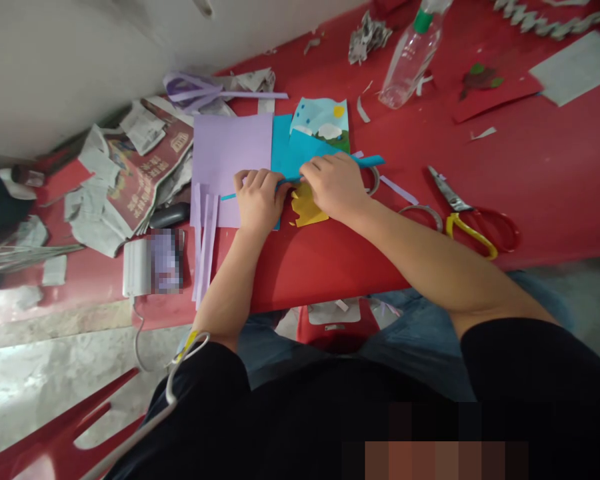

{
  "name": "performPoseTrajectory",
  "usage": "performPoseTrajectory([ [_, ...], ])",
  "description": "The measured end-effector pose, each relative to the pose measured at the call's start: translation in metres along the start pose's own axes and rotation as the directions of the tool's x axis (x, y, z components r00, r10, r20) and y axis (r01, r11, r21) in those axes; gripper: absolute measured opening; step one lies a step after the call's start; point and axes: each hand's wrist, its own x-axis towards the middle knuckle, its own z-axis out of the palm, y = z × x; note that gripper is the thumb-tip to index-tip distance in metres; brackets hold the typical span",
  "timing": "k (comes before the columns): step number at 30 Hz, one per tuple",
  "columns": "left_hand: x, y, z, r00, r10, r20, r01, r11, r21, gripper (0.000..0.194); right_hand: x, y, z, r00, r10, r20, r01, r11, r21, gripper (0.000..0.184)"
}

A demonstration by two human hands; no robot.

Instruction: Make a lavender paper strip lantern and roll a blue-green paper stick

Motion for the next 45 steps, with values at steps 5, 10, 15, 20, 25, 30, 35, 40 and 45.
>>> performPoseTrajectory([
  [5, 0.001, 0.004, -0.001, 1.000, -0.012, -0.002, 0.012, 1.000, 0.007, 0.028, 0.000, -0.003, -0.001, 1.000, 0.009, 0.001, -0.009, 1.000, 0.003, 0.044],
  [10, 0.000, 0.005, 0.001, 0.999, -0.043, 0.029, 0.044, 0.999, -0.021, 0.027, 0.001, -0.005, -0.001, 1.000, 0.014, 0.010, -0.015, 1.000, 0.008, 0.045],
  [15, 0.001, 0.006, 0.001, 0.998, -0.042, 0.047, 0.043, 0.999, -0.029, 0.014, 0.001, -0.007, -0.002, 0.999, 0.018, 0.036, -0.018, 1.000, 0.001, 0.046],
  [20, 0.001, 0.007, -0.001, 0.995, -0.069, 0.069, 0.071, 0.997, -0.021, 0.015, 0.001, -0.010, -0.005, 0.997, 0.028, 0.072, -0.030, 0.999, 0.023, 0.043],
  [25, 0.001, 0.007, -0.003, 0.995, -0.062, 0.075, 0.065, 0.997, -0.033, 0.015, 0.001, -0.008, -0.004, 0.995, 0.017, 0.096, -0.014, 1.000, -0.024, 0.043],
  [30, 0.002, 0.006, -0.007, 0.994, -0.065, 0.087, 0.067, 0.997, -0.027, 0.020, 0.000, -0.008, -0.004, 1.000, -0.004, 0.021, 0.004, 1.000, 0.003, 0.046],
  [35, 0.002, 0.008, -0.009, 0.991, -0.083, 0.108, 0.089, 0.995, -0.054, 0.019, 0.001, -0.008, -0.005, 1.000, 0.004, 0.028, -0.004, 1.000, 0.010, 0.048],
  [40, 0.003, 0.010, -0.011, 0.990, -0.099, 0.098, 0.102, 0.995, -0.022, 0.021, 0.003, -0.008, -0.004, 0.998, 0.021, 0.062, -0.021, 1.000, 0.000, 0.040],
  [45, 0.004, 0.009, -0.012, 0.987, -0.106, 0.122, 0.109, 0.994, -0.018, 0.030, 0.002, -0.009, -0.004, 0.999, -0.005, 0.032, 0.007, 0.999, -0.042, 0.037],
])
